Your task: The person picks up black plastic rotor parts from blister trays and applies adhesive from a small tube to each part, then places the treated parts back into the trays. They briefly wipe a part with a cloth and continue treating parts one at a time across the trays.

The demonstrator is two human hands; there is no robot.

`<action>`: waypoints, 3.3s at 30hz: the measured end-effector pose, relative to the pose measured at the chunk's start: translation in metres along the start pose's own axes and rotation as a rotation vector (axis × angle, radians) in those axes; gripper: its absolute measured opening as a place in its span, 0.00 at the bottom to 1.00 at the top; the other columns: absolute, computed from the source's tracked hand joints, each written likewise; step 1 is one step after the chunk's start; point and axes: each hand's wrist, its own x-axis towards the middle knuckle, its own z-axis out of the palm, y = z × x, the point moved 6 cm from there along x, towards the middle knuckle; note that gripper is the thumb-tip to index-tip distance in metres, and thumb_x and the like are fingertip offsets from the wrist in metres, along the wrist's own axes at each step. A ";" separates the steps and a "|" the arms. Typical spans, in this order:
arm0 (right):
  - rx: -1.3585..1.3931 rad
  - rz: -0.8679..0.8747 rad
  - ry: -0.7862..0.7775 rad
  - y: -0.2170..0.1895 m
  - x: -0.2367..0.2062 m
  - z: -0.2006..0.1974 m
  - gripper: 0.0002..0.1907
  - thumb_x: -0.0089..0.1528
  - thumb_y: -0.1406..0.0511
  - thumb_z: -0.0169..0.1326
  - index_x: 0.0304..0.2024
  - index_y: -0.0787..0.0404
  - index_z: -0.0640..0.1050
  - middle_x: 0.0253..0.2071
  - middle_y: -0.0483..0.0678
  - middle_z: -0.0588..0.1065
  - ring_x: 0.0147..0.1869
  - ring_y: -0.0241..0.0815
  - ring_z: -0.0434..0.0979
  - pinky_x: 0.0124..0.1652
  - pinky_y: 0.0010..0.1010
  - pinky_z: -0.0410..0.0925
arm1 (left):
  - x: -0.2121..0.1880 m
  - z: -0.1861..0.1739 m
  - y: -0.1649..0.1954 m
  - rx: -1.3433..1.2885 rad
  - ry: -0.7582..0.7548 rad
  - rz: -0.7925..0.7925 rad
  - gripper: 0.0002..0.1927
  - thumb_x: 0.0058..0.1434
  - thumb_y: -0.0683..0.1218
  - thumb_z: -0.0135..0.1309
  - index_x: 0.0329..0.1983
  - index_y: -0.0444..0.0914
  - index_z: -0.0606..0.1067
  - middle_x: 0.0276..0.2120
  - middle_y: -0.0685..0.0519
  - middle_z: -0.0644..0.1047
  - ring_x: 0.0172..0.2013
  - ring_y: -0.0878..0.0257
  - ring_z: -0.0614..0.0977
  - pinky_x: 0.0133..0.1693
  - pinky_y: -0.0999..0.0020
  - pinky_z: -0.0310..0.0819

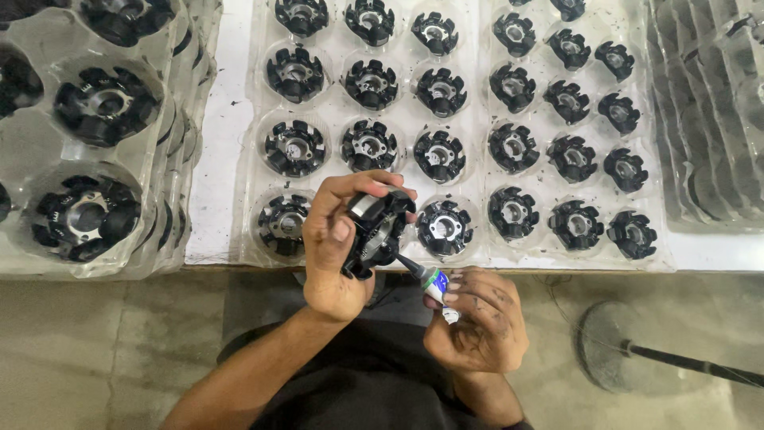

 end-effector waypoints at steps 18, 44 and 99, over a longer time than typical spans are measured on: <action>0.015 0.032 0.047 0.014 0.001 0.014 0.17 0.53 0.78 0.63 0.40 0.65 0.70 0.36 0.52 0.74 0.42 0.50 0.78 0.45 0.40 0.77 | -0.014 -0.013 -0.048 -0.614 0.526 -0.405 0.21 0.63 0.56 0.53 0.51 0.38 0.74 0.49 0.41 0.78 0.51 0.37 0.80 0.54 0.38 0.76; 0.790 0.785 0.289 0.124 -0.038 -0.066 0.15 0.63 0.75 0.64 0.49 0.67 0.72 0.45 0.54 0.75 0.50 0.45 0.77 0.58 0.38 0.71 | 0.065 -0.064 -0.022 0.142 0.370 -0.435 0.15 0.67 0.51 0.47 0.49 0.38 0.75 0.42 0.45 0.78 0.44 0.50 0.81 0.45 0.58 0.78; 0.123 0.337 -0.690 0.473 0.493 0.388 0.14 0.55 0.63 0.63 0.32 0.65 0.73 0.29 0.52 0.78 0.30 0.48 0.78 0.36 0.42 0.72 | 0.077 0.005 -0.085 0.547 1.539 -0.287 0.14 0.61 0.42 0.57 0.49 0.37 0.70 0.33 0.50 0.77 0.28 0.60 0.79 0.31 0.65 0.75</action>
